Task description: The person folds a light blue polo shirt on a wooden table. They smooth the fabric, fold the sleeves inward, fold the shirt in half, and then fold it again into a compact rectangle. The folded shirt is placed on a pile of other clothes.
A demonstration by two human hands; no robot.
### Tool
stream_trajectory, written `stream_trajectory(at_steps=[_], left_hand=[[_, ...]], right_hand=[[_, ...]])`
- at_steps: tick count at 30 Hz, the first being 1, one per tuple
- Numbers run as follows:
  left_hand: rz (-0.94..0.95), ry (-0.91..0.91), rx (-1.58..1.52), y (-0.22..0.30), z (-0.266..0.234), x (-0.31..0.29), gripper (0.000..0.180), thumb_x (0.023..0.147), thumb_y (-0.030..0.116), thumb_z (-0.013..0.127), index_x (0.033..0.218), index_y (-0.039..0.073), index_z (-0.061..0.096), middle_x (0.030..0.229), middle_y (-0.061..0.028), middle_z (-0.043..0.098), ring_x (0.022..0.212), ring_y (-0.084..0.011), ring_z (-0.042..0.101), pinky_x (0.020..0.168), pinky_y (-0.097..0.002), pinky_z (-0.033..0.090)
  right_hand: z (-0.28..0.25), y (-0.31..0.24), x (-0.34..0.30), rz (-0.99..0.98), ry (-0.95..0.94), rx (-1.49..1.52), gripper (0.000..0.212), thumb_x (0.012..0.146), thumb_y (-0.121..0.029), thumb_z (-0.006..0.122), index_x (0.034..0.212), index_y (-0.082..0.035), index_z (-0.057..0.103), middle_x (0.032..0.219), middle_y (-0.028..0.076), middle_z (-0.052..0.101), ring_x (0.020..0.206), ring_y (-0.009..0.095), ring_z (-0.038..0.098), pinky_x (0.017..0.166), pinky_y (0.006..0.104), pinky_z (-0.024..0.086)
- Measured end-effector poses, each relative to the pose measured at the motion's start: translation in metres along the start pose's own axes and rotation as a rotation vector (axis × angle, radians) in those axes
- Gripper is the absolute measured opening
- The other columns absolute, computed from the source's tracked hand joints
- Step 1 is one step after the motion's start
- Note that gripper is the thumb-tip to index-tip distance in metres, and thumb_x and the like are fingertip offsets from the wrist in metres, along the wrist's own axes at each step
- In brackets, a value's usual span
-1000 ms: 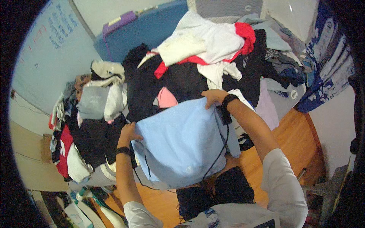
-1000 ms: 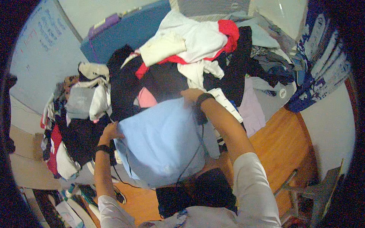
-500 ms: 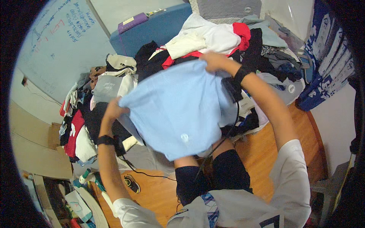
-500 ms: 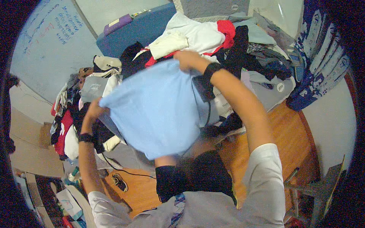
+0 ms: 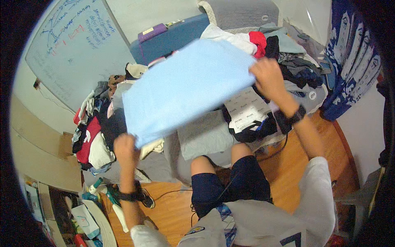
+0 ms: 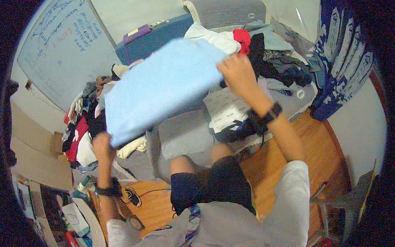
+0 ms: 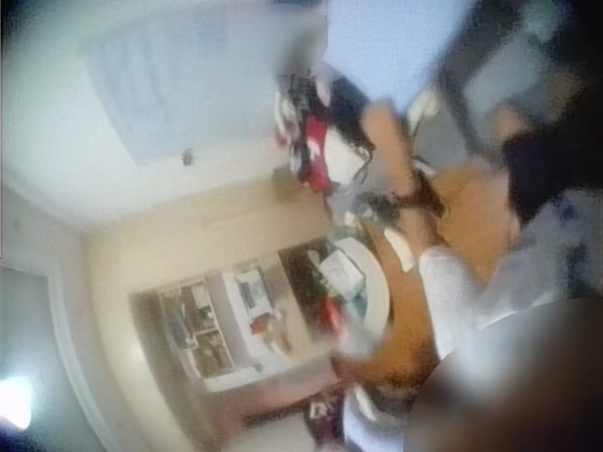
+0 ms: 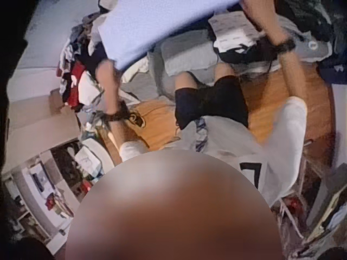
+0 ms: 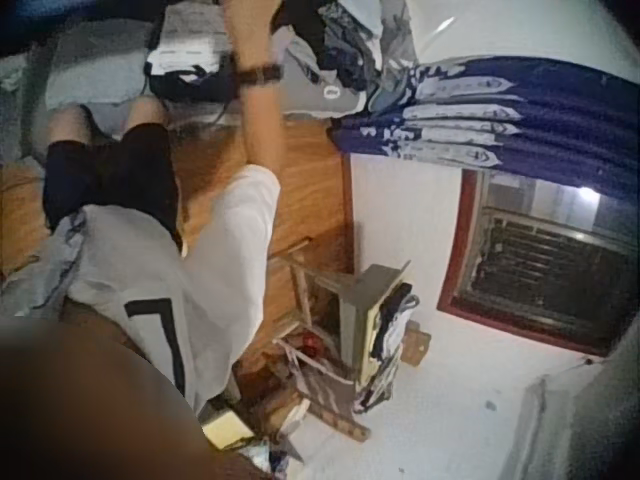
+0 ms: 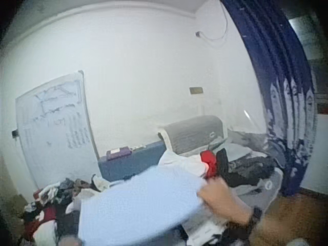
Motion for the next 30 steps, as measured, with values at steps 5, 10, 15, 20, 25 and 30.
stream_trajectory(at_steps=[5,10,15,20,25,30], left_hand=[[-0.063,-0.309,-0.143,0.093,0.082,-0.128,0.022,0.057,0.005,0.055,0.077,0.007,0.049,0.077,-0.0083,0.049,0.069,-0.024,0.046,0.062,-0.0342,0.034],[-0.18,-0.546,-0.316,0.134,0.133,-0.186,0.023,0.059,0.007,0.056,0.081,0.008,0.049,0.081,-0.0085,0.049,0.074,-0.0247,0.048,0.062,-0.0353,0.035],[-0.355,-1.204,-0.655,0.12,0.168,-0.215,0.024,0.062,0.009,0.058,0.084,0.008,0.05,0.085,-0.0106,0.05,0.082,-0.0294,0.05,0.065,-0.0389,0.041],[-0.252,-1.054,-0.472,0.071,0.196,-0.128,0.029,0.064,0.011,0.059,0.091,0.004,0.049,0.092,-0.015,0.049,0.087,-0.0293,0.048,0.075,-0.0364,0.04],[-0.114,-0.535,-0.552,0.062,0.262,0.014,0.036,0.059,0.017,0.063,0.09,0.005,0.051,0.09,-0.0122,0.051,0.084,-0.0297,0.049,0.072,-0.0383,0.04],[-0.025,-0.742,-0.586,0.09,0.326,0.033,0.047,0.05,0.028,0.069,0.089,0.007,0.052,0.089,-0.0096,0.051,0.083,-0.0276,0.048,0.073,-0.0376,0.039]], right_hand=[[0.08,-0.059,-0.145,0.086,-0.459,0.173,0.011,0.064,-0.009,0.047,0.074,-0.01,0.05,0.072,0.003,0.048,0.075,0.019,0.046,0.065,0.0316,0.034],[0.114,-0.091,-0.213,-0.011,-0.585,0.297,0.013,0.066,-0.011,0.047,0.078,-0.01,0.051,0.077,0.003,0.049,0.079,0.019,0.047,0.063,0.0324,0.035],[0.129,-0.086,-0.213,0.019,-0.833,0.392,0.01,0.069,-0.014,0.05,0.075,-0.008,0.053,0.073,0.007,0.05,0.074,0.022,0.049,0.06,0.035,0.038],[0.145,-0.073,-0.153,-0.041,-0.771,0.561,0.013,0.071,-0.018,0.049,0.069,-0.006,0.053,0.069,0.011,0.051,0.068,0.027,0.051,0.06,0.0381,0.041],[0.241,-0.089,-0.065,-0.02,-0.711,0.613,0.013,0.07,-0.017,0.052,0.074,-0.004,0.053,0.076,0.008,0.051,0.077,0.025,0.049,0.066,0.0359,0.04],[0.309,-0.119,-0.023,-0.012,-0.544,0.814,0.021,0.066,-0.013,0.055,0.085,-0.005,0.055,0.084,0.009,0.052,0.083,0.027,0.048,0.071,0.0359,0.04]])
Point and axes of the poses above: each hand's wrist, its own x-axis towards the middle knuckle, its own z-axis out of the palm, y = z × x, the point moved 8 cm from there along x, towards the middle knuckle
